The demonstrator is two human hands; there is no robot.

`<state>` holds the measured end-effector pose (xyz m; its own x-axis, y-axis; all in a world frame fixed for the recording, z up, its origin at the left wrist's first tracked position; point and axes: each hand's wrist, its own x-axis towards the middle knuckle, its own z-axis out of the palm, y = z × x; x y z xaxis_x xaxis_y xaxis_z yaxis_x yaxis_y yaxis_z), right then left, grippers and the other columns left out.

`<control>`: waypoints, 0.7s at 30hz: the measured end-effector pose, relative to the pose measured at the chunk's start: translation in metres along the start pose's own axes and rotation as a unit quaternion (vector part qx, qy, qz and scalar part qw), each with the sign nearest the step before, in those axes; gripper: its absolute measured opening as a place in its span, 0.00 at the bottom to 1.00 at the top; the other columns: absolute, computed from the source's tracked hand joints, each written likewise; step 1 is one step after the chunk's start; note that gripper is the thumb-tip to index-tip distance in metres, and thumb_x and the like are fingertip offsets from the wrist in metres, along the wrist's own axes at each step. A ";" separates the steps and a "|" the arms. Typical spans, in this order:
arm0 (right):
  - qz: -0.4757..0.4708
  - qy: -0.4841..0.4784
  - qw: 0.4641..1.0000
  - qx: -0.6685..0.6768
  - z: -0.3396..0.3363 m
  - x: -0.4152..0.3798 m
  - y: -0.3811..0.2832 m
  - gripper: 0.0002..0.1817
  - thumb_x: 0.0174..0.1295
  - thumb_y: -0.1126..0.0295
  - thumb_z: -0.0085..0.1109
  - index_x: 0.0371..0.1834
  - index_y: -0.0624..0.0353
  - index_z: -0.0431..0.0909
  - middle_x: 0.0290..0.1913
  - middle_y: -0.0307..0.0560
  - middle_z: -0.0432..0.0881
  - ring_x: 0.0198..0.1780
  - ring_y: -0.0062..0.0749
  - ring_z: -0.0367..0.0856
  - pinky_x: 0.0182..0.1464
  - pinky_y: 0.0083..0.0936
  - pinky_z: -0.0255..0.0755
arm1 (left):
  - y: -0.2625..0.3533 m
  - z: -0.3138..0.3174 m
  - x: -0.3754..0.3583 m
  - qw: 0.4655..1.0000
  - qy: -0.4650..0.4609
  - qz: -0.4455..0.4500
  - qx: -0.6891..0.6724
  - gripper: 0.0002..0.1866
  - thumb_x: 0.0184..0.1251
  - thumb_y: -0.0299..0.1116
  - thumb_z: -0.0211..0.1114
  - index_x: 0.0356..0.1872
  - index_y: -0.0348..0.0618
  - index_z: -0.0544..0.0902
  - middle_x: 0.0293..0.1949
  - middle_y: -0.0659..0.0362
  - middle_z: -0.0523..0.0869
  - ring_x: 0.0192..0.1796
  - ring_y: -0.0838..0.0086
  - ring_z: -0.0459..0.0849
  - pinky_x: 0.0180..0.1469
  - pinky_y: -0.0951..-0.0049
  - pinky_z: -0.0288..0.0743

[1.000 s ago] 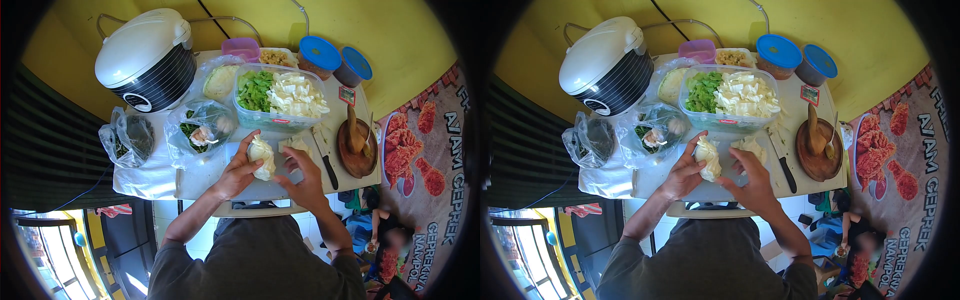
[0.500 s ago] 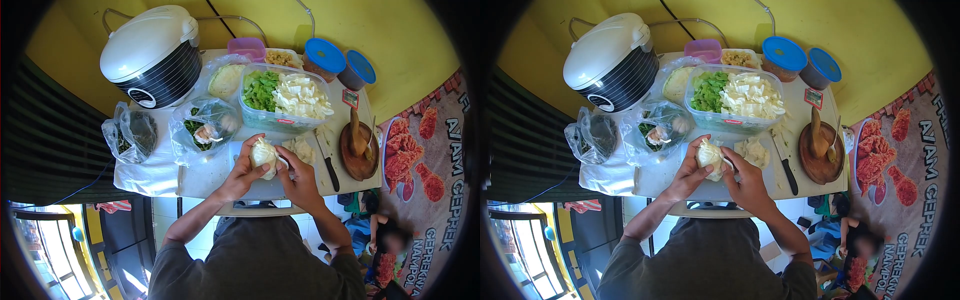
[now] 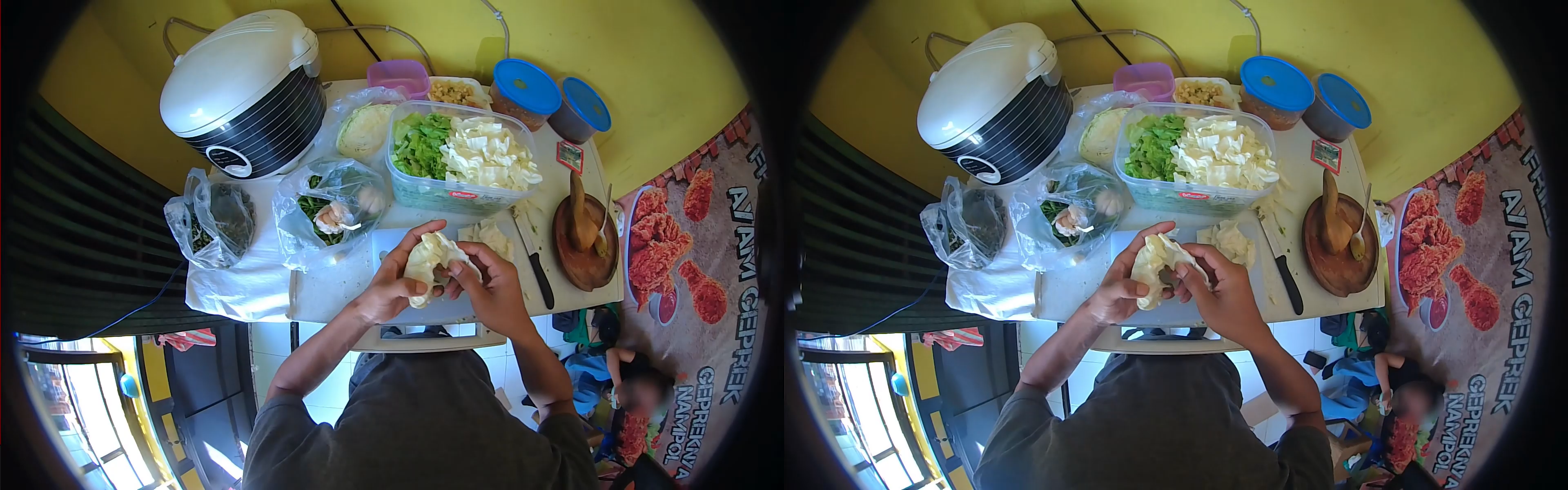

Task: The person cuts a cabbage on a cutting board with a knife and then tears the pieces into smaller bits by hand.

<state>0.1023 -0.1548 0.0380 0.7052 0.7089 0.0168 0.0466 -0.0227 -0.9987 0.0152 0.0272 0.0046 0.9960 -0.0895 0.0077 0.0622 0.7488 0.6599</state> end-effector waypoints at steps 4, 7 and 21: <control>0.006 0.091 0.995 -0.032 -0.021 0.002 -0.003 0.17 0.76 0.73 0.58 0.63 0.69 0.76 0.41 0.46 0.86 0.31 0.19 0.81 0.36 0.20 0.76 | 0.008 -0.015 -0.003 0.994 -0.026 -0.048 -0.090 0.50 0.54 0.33 0.74 0.80 0.45 0.59 0.61 0.52 0.77 0.50 0.68 0.81 0.45 0.64 0.80; -0.086 0.204 0.940 -0.260 -0.043 0.003 -0.002 0.16 0.75 0.74 0.56 0.62 0.69 0.78 0.38 0.51 0.87 0.34 0.34 0.85 0.41 0.29 0.79 | 0.015 -0.013 -0.007 0.995 0.077 -0.049 0.040 0.47 0.58 0.33 0.73 0.80 0.45 0.59 0.58 0.53 0.78 0.49 0.69 0.81 0.46 0.62 0.81; -0.022 0.131 0.938 -0.322 -0.053 -0.001 0.033 0.31 0.79 0.59 0.52 0.75 0.71 0.63 0.72 0.70 0.71 0.74 0.59 0.71 0.76 0.43 0.62 | 0.008 -0.007 0.003 0.996 0.085 -0.001 -0.014 0.35 0.78 0.24 0.59 0.81 0.44 0.55 0.70 0.51 0.73 0.70 0.59 0.77 0.72 0.43 0.74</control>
<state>0.1410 -0.1937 0.0078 0.8378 0.5242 0.1525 0.4374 -0.4774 -0.7621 0.0188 0.0377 0.0044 0.9923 0.0208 -0.1224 0.0627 0.7665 0.6391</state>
